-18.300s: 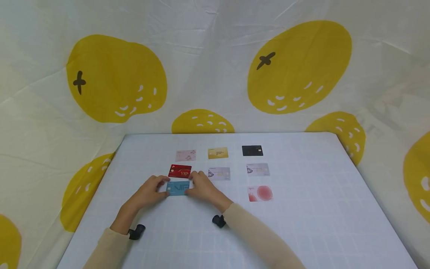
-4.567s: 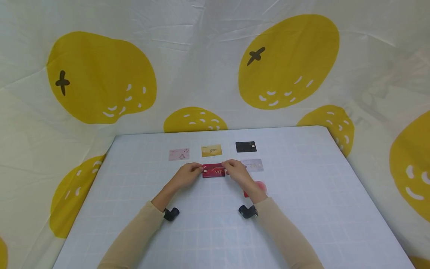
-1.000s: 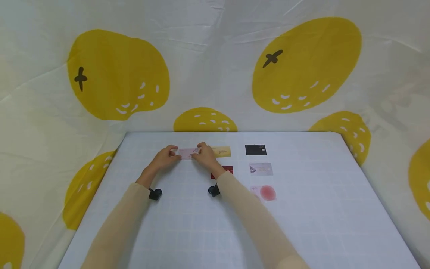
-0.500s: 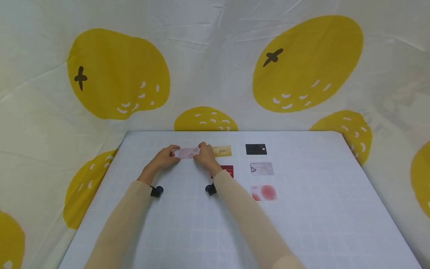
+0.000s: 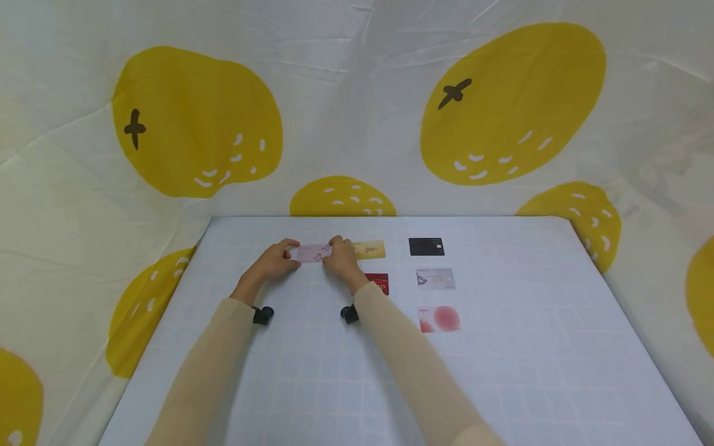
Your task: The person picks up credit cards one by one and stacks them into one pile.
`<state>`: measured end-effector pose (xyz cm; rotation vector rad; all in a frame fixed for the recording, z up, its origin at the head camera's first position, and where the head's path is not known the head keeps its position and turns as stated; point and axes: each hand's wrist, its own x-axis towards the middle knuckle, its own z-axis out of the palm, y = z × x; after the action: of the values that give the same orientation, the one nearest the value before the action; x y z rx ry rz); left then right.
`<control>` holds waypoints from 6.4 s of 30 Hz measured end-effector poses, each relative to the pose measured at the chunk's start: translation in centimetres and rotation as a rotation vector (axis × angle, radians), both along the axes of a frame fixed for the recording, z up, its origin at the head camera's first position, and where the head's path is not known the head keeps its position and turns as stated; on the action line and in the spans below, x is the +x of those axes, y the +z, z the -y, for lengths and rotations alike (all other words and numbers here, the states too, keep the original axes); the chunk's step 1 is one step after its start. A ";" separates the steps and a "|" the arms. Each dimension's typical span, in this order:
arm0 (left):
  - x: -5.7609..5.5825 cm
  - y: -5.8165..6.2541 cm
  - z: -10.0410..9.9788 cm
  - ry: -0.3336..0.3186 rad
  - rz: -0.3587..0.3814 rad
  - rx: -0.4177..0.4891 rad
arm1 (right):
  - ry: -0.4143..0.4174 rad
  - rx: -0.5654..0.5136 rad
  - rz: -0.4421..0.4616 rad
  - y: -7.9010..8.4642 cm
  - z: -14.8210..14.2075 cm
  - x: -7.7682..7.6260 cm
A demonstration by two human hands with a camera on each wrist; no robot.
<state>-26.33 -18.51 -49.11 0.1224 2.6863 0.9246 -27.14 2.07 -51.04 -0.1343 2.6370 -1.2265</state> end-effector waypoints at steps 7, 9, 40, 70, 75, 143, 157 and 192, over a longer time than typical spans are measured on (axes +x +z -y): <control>0.1 0.1 -0.1 0.017 -0.006 0.009 | -0.018 -0.037 -0.004 0.3 0.0 0.3; 0.0 -0.1 -0.2 0.019 -0.016 0.020 | -0.022 -0.046 -0.003 0.3 0.0 0.3; 1.1 -0.3 -1.6 0.218 -0.076 0.239 | -0.109 -0.275 0.117 1.7 -1.1 1.0; 5.2 1.8 -6.2 0.191 -0.013 0.645 | -0.048 -0.349 0.126 5.4 -10.1 6.7; 5.9 1.6 -7.3 0.157 -0.016 0.648 | -0.067 -0.366 0.131 5.3 -11.4 7.8; 6.0 -1.6 -12.4 0.016 0.046 0.227 | -0.101 -0.159 0.148 0.8 -14.9 9.3; 5.9 -1.8 -12.3 0.018 0.044 0.202 | -0.095 -0.138 0.126 0.5 -14.9 9.4; 0.1 -0.1 -12.2 0.060 -0.134 0.211 | -0.140 -0.152 -0.088 2.3 -14.8 2.0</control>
<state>-26.28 -6.27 -49.18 0.1541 2.7188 1.2599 -25.11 16.91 -48.70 -0.0298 2.6641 -1.4994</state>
